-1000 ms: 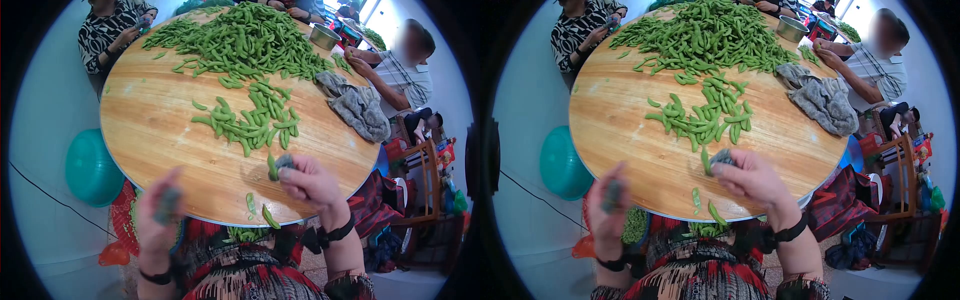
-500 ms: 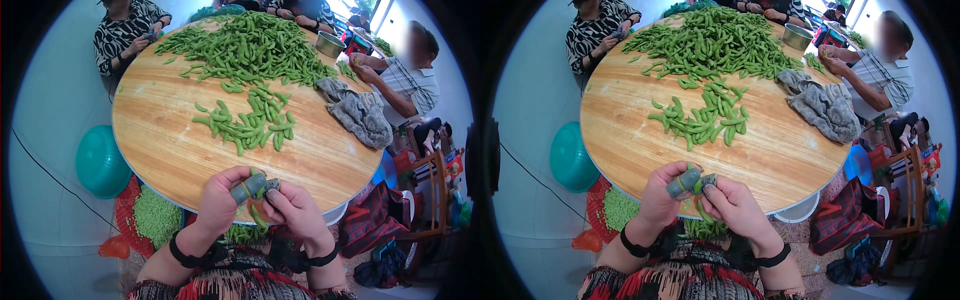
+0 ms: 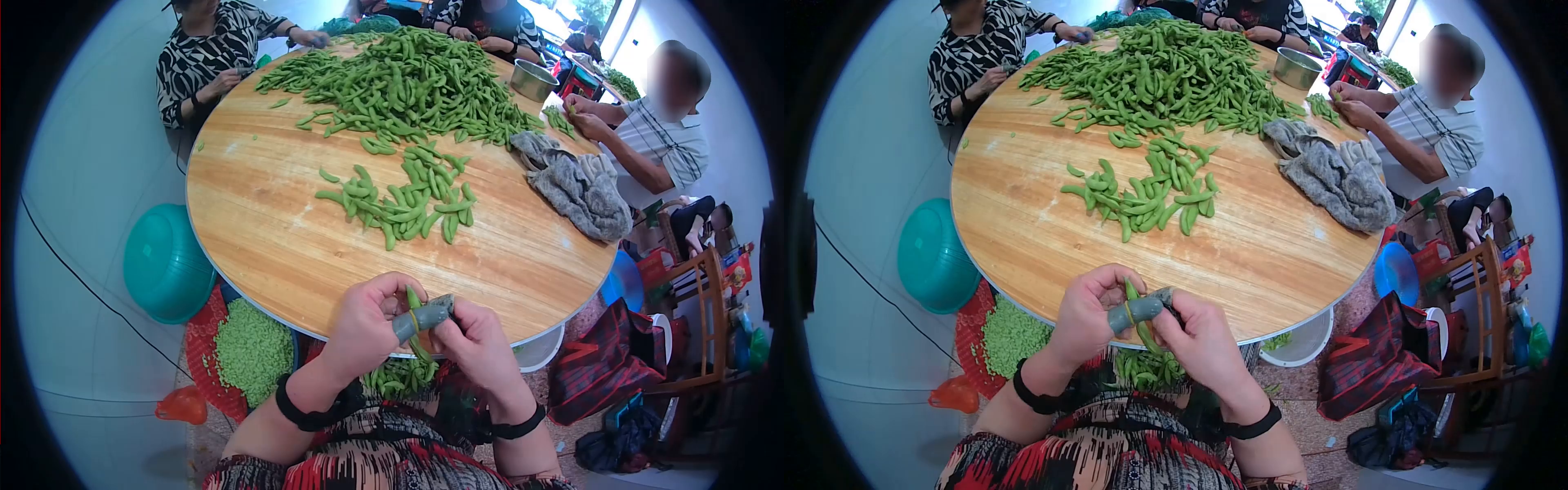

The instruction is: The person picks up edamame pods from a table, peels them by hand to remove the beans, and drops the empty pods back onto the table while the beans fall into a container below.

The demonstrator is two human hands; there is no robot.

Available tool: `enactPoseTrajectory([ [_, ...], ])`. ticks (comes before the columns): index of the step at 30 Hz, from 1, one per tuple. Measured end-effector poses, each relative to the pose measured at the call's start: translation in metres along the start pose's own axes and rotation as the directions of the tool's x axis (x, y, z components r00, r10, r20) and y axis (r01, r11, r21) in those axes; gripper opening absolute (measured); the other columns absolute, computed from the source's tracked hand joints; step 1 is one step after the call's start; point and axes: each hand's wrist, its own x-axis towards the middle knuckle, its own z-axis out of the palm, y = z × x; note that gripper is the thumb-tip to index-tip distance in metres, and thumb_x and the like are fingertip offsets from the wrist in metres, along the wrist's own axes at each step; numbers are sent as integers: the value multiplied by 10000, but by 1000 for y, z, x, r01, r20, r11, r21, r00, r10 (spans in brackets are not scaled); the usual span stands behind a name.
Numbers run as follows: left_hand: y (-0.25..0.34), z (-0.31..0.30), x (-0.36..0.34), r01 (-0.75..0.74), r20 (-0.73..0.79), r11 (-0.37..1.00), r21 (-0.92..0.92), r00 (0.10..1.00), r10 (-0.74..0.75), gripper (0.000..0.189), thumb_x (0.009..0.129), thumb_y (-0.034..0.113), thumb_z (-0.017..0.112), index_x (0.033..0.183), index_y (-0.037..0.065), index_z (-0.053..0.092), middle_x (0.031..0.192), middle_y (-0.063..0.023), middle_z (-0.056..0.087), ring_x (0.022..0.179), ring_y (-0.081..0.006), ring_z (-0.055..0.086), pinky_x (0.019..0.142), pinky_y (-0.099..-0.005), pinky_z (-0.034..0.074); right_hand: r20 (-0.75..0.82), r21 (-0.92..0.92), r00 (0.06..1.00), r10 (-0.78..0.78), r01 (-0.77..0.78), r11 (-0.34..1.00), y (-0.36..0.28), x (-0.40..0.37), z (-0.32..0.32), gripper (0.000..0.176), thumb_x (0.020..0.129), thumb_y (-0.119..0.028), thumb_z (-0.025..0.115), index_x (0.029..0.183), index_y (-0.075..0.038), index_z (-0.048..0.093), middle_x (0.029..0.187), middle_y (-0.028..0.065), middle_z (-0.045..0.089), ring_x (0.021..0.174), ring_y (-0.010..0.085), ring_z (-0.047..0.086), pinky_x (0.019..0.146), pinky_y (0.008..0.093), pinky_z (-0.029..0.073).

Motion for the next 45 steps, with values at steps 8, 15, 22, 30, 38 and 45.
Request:
enactPoseTrajectory([
  [8, 2, -22, 3, 208, 102, 944, -256, 977, -187, 199, 854, 24, 539, 1046, -10, 577, 797, -45, 608, 595, -72, 558, 510, -173, 418, -76, 100, 988, 138, -130, 986, 0, 9, 5, 191, 907, -147, 522, 763, -23, 540, 595, -50, 492, 524, 23, 420, 463, 187, 333],
  [15, -3, -33, 11, 207, 3, 871, -446, 973, -230, 236, 833, -65, 427, 998, -22, 592, 775, -37, 577, 600, -54, 465, 466, -161, 289, -116, -469, 990, -81, 18, 883, -8, 26, 2, 237, 881, -188, 544, 769, 19, 571, 557, 86, 534, 505, 116, 485, 479, 278, 385],
  [22, -4, -42, 13, 258, 152, 937, -235, 962, -227, 346, 811, -70, 416, 1093, 19, 596, 855, -25, 609, 614, -40, 444, 505, -164, 321, -112, -978, 944, -311, -48, 204, -18, 94, -43, 259, 807, -228, 596, 780, 29, 575, 685, 245, 591, 667, 395, 584, 618, 456, 465],
  [30, 2, -34, 1, 162, 228, 984, 76, 958, -176, 317, 896, 76, 497, 1211, 59, 526, 941, -11, 613, 620, -11, 421, 535, -144, 344, -184, -823, 962, -202, -38, 567, -7, 69, -42, 205, 760, -155, 661, 782, 26, 567, 597, 93, 578, 502, 169, 550, 463, 310, 413],
  [38, 0, -8, 22, 258, -21, 876, -407, 956, -291, 189, 847, 95, 604, 1020, 24, 579, 737, 25, 537, 591, -1, 433, 477, -136, 302, -126, 66, 968, 217, -210, 976, -12, 26, -18, 157, 829, -160, 632, 811, -12, 581, 630, -47, 513, 527, 30, 436, 465, 198, 333],
  [45, -5, -12, 24, 113, -120, 992, 58, 987, -106, 87, 838, 118, 617, 840, 32, 603, 623, 13, 558, 480, 1, 413, 415, -155, 269, -299, -539, 915, -271, 73, 839, 7, 22, 2, 202, 834, -142, 615, 926, 32, 569, 667, 93, 592, 588, 132, 526, 553, 282, 432],
])
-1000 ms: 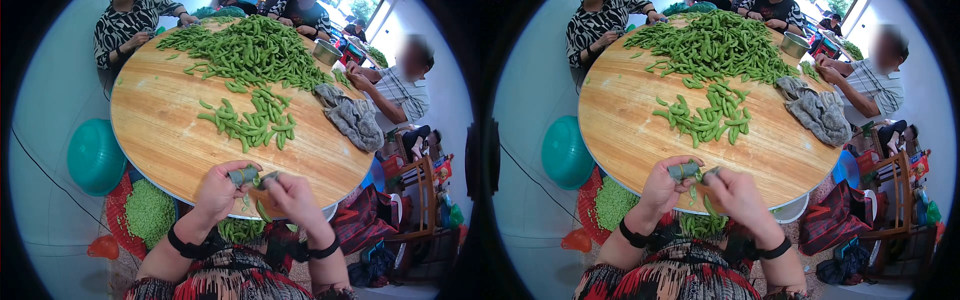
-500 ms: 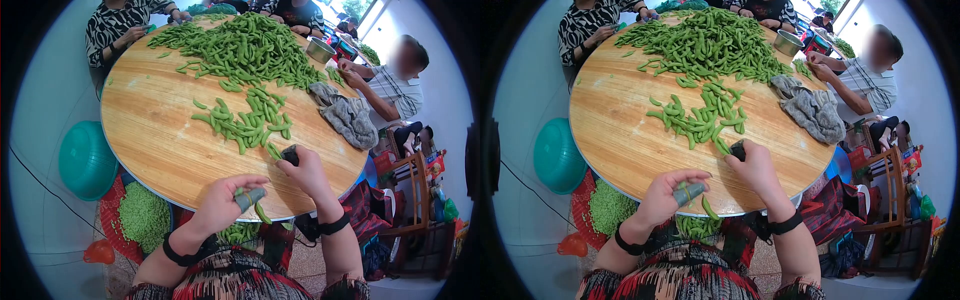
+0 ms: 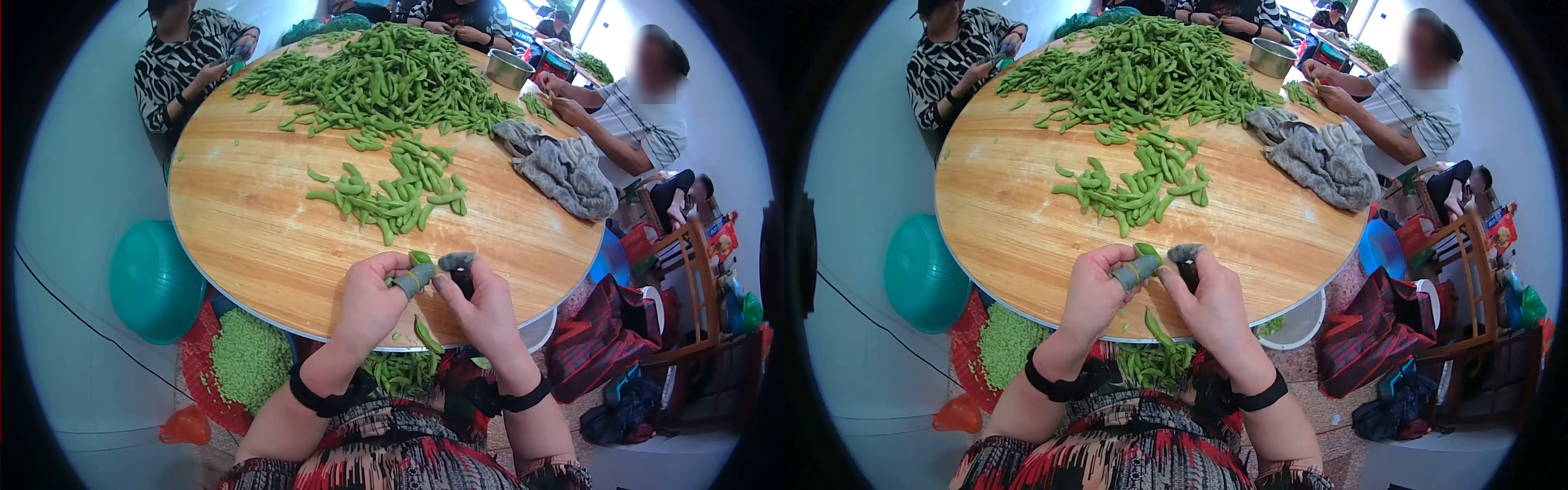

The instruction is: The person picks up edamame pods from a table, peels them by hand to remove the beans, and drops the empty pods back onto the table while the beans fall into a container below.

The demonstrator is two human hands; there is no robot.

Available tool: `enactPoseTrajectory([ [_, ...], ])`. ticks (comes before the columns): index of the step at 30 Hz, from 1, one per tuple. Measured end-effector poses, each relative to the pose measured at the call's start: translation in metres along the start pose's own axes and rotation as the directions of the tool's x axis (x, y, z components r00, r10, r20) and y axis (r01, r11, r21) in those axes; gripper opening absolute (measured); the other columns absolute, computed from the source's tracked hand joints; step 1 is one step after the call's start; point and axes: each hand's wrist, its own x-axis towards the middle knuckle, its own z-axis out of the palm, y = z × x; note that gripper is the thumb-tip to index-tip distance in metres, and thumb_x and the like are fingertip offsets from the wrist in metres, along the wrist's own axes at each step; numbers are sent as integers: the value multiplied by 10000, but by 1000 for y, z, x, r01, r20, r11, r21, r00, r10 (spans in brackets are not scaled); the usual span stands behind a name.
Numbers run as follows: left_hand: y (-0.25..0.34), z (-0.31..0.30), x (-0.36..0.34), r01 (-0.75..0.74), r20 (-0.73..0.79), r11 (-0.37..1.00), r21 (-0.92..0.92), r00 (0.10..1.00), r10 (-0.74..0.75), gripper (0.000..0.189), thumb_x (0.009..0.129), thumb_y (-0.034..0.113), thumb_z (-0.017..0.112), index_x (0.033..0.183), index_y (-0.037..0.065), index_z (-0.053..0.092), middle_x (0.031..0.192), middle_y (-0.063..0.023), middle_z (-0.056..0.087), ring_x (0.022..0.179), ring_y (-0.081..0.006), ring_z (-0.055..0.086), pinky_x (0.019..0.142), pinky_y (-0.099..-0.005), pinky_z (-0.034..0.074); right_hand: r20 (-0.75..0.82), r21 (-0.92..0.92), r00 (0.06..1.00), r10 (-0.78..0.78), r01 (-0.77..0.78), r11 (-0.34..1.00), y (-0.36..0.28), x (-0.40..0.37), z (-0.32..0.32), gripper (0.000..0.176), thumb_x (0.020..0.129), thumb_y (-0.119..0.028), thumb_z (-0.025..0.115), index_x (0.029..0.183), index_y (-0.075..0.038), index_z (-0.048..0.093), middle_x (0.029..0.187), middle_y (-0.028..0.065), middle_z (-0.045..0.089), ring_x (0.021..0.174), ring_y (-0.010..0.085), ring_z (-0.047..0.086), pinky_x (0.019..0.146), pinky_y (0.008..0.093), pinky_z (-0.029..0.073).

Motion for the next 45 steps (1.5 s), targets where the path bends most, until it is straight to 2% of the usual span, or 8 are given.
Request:
enactPoseTrajectory([
  [5, -5, -9, 0, 14, -36, 986, 169, 999, -8, 94, 833, 115, 619, 778, 41, 600, 606, 7, 554, 467, -11, 413, 417, -157, 268, -185, 57, 981, -66, 78, 995, 4, -9, 0, 196, 864, -130, 566, 980, 28, 560, 699, 113, 589, 596, 155, 531, 570, 293, 442],
  [13, -4, -5, -3, -46, -36, 998, -50, 998, 45, 79, 837, 98, 605, 780, 46, 619, 598, 20, 540, 476, -14, 405, 423, -157, 259, 424, 528, 886, 186, -409, 744, -1, -13, -7, 247, 948, -212, 436, 779, -43, 494, 629, -27, 484, 509, 43, 404, 441, 197, 310],
  [20, -9, -5, -9, -136, -42, 984, 114, 989, 142, 115, 850, 119, 596, 889, 30, 656, 650, 24, 572, 496, 0, 403, 433, -157, 266, 482, 590, 859, 175, -466, 660, -1, -11, -3, 217, 942, -188, 451, 780, -54, 502, 631, -26, 477, 484, 31, 374, 422, 183, 277],
  [26, -7, -26, -9, 87, 293, 944, -319, 956, 11, 115, 862, 107, 575, 897, 24, 647, 741, 6, 613, 639, -37, 533, 553, -172, 409, 692, 678, 711, 127, -700, 225, -7, -10, 0, 181, 936, -166, 462, 810, -47, 517, 647, -14, 483, 480, 28, 362, 412, 177, 256],
  [29, -6, -13, -12, 102, 168, 919, -382, 985, -39, 120, 848, 112, 603, 884, -2, 617, 750, -19, 601, 559, -24, 463, 490, -172, 355, 624, 685, 769, 138, -623, 377, -8, -8, -2, 172, 928, -159, 467, 825, -40, 536, 625, -22, 485, 471, 29, 364, 408, 180, 257],
  [31, -17, -9, -12, -187, 102, 982, -27, 977, 189, 107, 815, 54, 629, 905, 0, 605, 773, -20, 603, 615, -39, 511, 541, -188, 409, 497, 475, 849, 179, -439, 763, -7, -6, -5, 169, 905, -153, 490, 804, -31, 550, 616, -41, 504, 467, 41, 398, 417, 191, 292],
  [35, -5, -6, -18, -199, 53, 968, 155, 980, 193, 157, 782, 12, 648, 930, -4, 598, 776, -14, 597, 661, -47, 539, 585, -189, 433, 413, 350, 897, 160, -318, 881, -5, -5, -1, 134, 888, -128, 522, 798, -33, 551, 627, -47, 502, 504, 2, 407, 424, 170, 295],
  [45, -1, -9, -13, 130, 82, 926, -354, 991, -108, 321, 831, -61, 422, 1102, -2, 583, 763, -1, 538, 622, -41, 436, 510, -150, 293, 102, -47, 995, 0, 5, 999, -11, 7, 5, 232, 838, -186, 560, 732, 19, 537, 596, 219, 539, 582, 398, 543, 522, 421, 431],
])
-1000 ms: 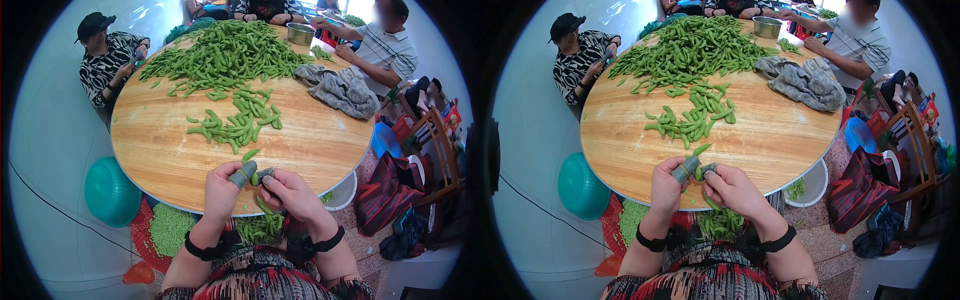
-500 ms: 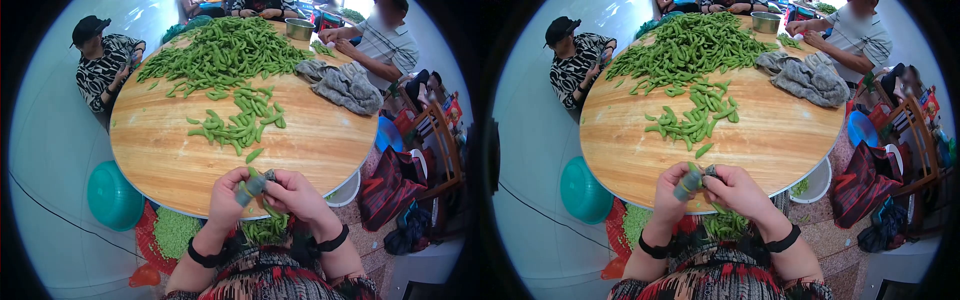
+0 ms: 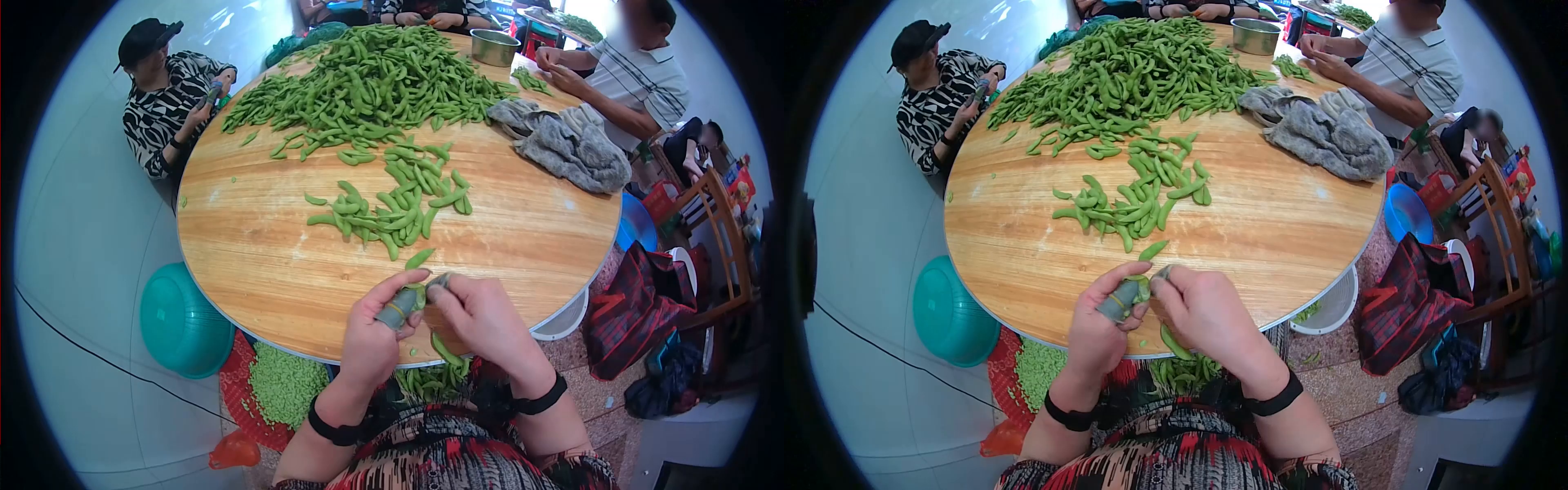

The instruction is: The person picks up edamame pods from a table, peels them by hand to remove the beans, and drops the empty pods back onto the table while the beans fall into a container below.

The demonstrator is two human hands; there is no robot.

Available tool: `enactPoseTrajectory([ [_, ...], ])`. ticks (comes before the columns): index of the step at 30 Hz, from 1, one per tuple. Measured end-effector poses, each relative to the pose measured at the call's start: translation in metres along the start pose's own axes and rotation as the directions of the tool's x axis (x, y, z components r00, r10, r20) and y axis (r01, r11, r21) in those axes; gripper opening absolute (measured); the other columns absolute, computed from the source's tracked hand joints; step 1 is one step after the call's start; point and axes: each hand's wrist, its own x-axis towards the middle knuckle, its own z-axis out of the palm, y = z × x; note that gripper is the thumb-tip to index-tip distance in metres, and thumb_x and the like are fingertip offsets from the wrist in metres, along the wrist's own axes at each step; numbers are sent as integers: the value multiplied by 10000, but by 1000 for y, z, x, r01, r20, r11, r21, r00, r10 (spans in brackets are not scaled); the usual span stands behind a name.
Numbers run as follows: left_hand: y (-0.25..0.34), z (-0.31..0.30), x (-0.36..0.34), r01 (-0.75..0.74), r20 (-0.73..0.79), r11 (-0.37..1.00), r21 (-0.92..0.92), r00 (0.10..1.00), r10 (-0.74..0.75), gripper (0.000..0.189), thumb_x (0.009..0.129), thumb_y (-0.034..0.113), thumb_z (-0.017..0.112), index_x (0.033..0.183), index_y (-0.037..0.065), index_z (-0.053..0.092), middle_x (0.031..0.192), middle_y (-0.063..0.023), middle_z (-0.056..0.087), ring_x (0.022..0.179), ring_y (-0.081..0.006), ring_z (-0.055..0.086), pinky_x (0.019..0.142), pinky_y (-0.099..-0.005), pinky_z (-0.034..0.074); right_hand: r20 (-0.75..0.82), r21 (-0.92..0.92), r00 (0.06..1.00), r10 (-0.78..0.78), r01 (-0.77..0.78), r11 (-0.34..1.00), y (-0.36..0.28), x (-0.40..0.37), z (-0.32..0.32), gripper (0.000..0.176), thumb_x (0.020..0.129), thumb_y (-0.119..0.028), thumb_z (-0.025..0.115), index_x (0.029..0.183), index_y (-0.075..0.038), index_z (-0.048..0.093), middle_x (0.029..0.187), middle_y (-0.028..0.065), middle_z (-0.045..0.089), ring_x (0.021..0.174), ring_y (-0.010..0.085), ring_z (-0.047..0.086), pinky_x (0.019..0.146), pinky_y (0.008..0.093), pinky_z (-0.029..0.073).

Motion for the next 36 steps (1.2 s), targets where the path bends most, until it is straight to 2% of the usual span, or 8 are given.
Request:
enactPoseTrajectory([
  [11, 18, -17, -7, -43, -140, 969, 242, 987, 79, 246, 856, -27, 466, 1058, -1, 603, 812, -7, 553, 706, -69, 492, 589, -181, 390, 22, -689, 996, -85, 77, 721, -4, 47, 31, 252, 829, -257, 561, 699, -42, 561, 597, 148, 601, 582, 289, 629, 545, 376, 511],
  [14, 20, -22, -15, 18, 205, 867, 498, 969, -137, 247, 851, 27, 546, 1095, 5, 579, 825, 3, 555, 716, -69, 501, 626, -181, 412, 1, -733, 998, -61, 42, 679, 2, 42, 22, 245, 810, -249, 577, 714, -25, 552, 615, 150, 605, 590, 286, 630, 535, 376, 500],
  [17, 14, -17, -13, -4, 50, 868, 496, 998, -24, 296, 840, 63, 592, 1129, 9, 560, 870, -8, 579, 693, -56, 502, 594, -170, 404, -34, -502, 988, -152, 114, 857, 2, 22, 2, 234, 805, -222, 589, 731, -5, 542, 616, 135, 607, 548, 273, 605, 501, 348, 465],
  [20, 8, -10, -5, 80, 2, 994, -72, 997, -80, 257, 843, 59, 579, 1088, -17, 576, 839, -22, 582, 625, -33, 481, 512, -153, 330, 150, 317, 989, 20, -67, 946, 11, 1, 4, 244, 868, -209, 559, 746, -2, 519, 576, 24, 518, 496, 114, 468, 466, 264, 372],
  [24, 6, -6, -2, 41, 4, 993, -112, 999, -41, 211, 839, 81, 594, 1026, -18, 592, 809, -16, 582, 578, -15, 449, 459, -154, 280, 429, 555, 894, 131, -376, 742, -8, -12, -10, 241, 944, -182, 439, 763, -47, 523, 628, -44, 491, 525, 30, 403, 466, 190, 315],
  [32, 4, -9, -4, 32, -23, 999, -40, 999, -33, 190, 800, 6, 577, 986, 2, 610, 884, -34, 624, 647, -28, 499, 544, -150, 364, 427, 568, 893, 142, -387, 726, -8, -13, -7, 237, 947, -170, 435, 761, -46, 514, 627, -29, 490, 509, 35, 397, 456, 185, 313],
  [34, 4, -17, -2, 129, 205, 972, -197, 975, -88, 152, 809, 17, 575, 957, 3, 604, 804, 6, 582, 643, -21, 484, 555, -146, 367, 426, 591, 891, 156, -405, 698, -7, -15, -6, 232, 945, -166, 436, 764, -44, 514, 627, -27, 490, 503, 35, 393, 452, 183, 310],
  [36, 6, -19, -1, 170, 249, 962, -213, 962, -115, 139, 805, 21, 582, 942, 6, 597, 792, 15, 566, 648, -18, 476, 564, -149, 369, 525, 709, 831, 183, -546, 445, -3, -16, -5, 223, 940, -155, 440, 761, -44, 515, 626, -31, 490, 503, 31, 394, 452, 181, 310],
])
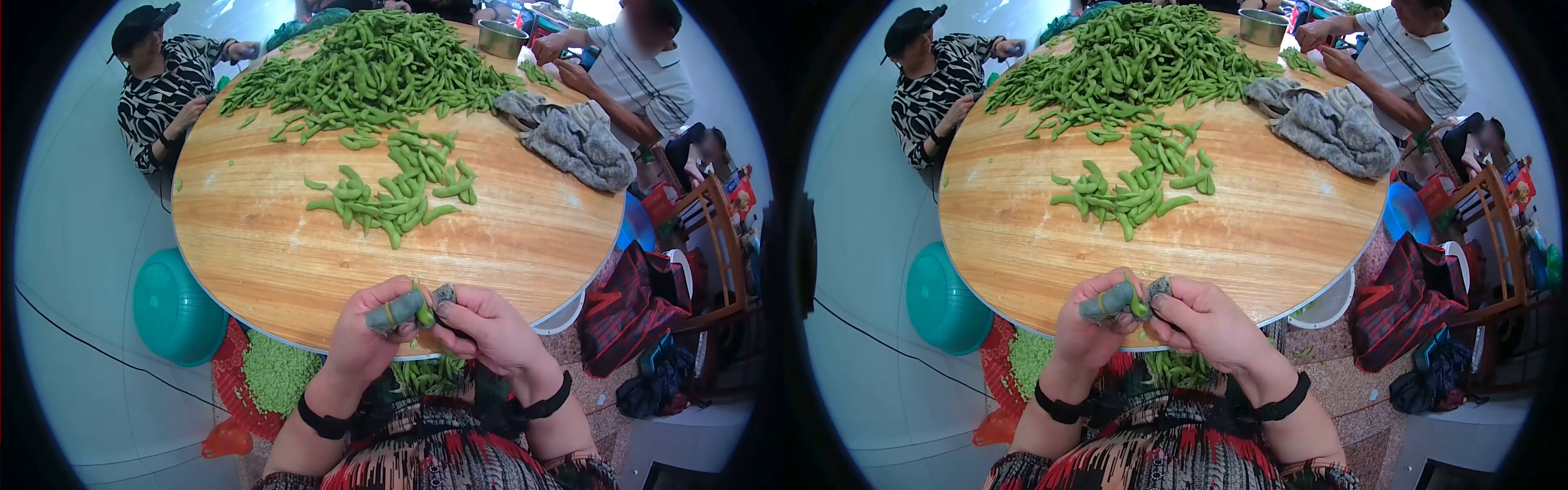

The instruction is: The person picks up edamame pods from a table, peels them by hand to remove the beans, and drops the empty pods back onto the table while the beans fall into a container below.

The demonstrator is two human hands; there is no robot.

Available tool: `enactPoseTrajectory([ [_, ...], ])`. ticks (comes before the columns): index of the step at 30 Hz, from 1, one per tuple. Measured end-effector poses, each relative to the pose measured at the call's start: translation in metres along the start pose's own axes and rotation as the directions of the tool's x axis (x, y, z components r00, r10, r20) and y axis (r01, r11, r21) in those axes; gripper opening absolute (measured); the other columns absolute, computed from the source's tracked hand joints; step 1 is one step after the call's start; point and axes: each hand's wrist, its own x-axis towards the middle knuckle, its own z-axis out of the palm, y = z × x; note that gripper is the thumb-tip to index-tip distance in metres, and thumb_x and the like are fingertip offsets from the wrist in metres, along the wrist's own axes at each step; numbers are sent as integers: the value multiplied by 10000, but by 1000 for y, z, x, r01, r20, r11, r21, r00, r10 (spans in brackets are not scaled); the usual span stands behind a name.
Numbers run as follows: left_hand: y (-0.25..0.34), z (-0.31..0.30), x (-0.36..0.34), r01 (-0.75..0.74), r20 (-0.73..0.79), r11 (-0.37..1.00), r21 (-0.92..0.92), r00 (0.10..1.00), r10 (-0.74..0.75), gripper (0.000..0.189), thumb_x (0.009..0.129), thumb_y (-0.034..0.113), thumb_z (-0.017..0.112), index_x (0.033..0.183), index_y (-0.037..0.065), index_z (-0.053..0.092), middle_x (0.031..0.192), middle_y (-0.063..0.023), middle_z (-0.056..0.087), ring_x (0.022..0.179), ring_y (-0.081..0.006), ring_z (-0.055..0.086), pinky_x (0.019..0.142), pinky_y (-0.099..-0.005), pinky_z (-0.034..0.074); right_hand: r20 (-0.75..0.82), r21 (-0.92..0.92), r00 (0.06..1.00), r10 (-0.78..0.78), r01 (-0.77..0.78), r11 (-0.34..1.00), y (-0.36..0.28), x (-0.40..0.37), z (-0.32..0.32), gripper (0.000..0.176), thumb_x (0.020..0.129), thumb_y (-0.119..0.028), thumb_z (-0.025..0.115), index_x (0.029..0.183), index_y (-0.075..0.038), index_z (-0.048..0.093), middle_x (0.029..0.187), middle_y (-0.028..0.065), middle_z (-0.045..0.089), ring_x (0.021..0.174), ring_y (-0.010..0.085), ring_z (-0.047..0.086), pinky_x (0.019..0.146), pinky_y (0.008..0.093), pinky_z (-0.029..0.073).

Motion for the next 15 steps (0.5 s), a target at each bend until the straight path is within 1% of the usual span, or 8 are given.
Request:
enactPoseTrajectory([
  [2, 0, 3, -1, 35, 37, 999, -26, 999, -34, 128, 801, 26, 590, 927, 9, 590, 781, 24, 549, 652, -16, 468, 573, -152, 371, 0, -53, 1000, -28, 28, 998, 2, 1, -2, 208, 937, -155, 448, 775, -44, 516, 626, -31, 490, 495, 30, 387, 445, 181, 302],
  [4, -4, 13, 0, -32, -132, 983, 180, 990, 56, 123, 797, 37, 587, 903, 7, 532, 801, -8, 518, 583, -29, 411, 505, -158, 308, 0, -105, 998, -59, 59, 993, 8, 4, -4, 193, 934, -155, 455, 788, -44, 516, 625, -30, 489, 488, 28, 380, 438, 180, 295],
  [5, -8, 14, 2, -32, -133, 983, 179, 990, 56, 123, 797, 37, 587, 903, 7, 532, 801, -8, 518, 583, -29, 411, 505, -158, 308, -51, -391, 968, -245, 206, 897, 13, 8, -4, 186, 928, -152, 466, 785, -45, 516, 616, -29, 485, 477, 26, 372, 429, 177, 285],
  [6, -14, 13, 5, -140, -132, 876, 461, 966, 224, 146, 804, 32, 584, 938, 6, 531, 806, -3, 518, 596, -31, 427, 511, -161, 324, -42, -646, 903, -428, 302, 701, 16, 9, -3, 179, 922, -149, 476, 782, -45, 516, 606, -28, 481, 467, 25, 364, 420, 174, 276],
  [7, -17, 12, 6, -219, -81, 677, 702, 921, 381, 170, 811, 27, 581, 972, 6, 530, 812, 1, 518, 610, -33, 442, 518, -165, 341, -41, -647, 903, -427, 301, 700, 13, 9, -2, 179, 922, -149, 476, 782, -45, 516, 606, -28, 481, 467, 25, 364, 420, 174, 276],
  [10, -20, 8, 6, -300, -79, 671, 678, 878, 472, 216, 828, 11, 565, 1042, 10, 535, 835, 0, 536, 639, -38, 478, 504, -157, 350, -131, -439, 977, -168, 95, 893, 0, 10, 1, 182, 903, -149, 499, 756, -46, 525, 581, -29, 481, 461, 24, 360, 419, 180, 277],
  [12, -8, 14, 0, -249, -156, 779, 576, 902, 403, 232, 829, 3, 557, 1060, 11, 540, 848, -10, 546, 643, -41, 489, 494, -149, 344, -27, 76, 996, 86, -84, 994, -7, 15, -2, 210, 888, -169, 518, 719, -45, 534, 565, -36, 486, 469, 29, 385, 433, 195, 304],
  [15, 3, 6, -3, -244, -212, 880, 408, 912, 352, 231, 833, -8, 541, 1063, 6, 555, 873, -33, 564, 646, -50, 503, 480, -135, 331, 14, -163, 993, 114, -110, 981, -14, 28, -2, 235, 890, -213, 528, 728, -42, 536, 568, -40, 489, 472, 26, 384, 434, 199, 309],
])
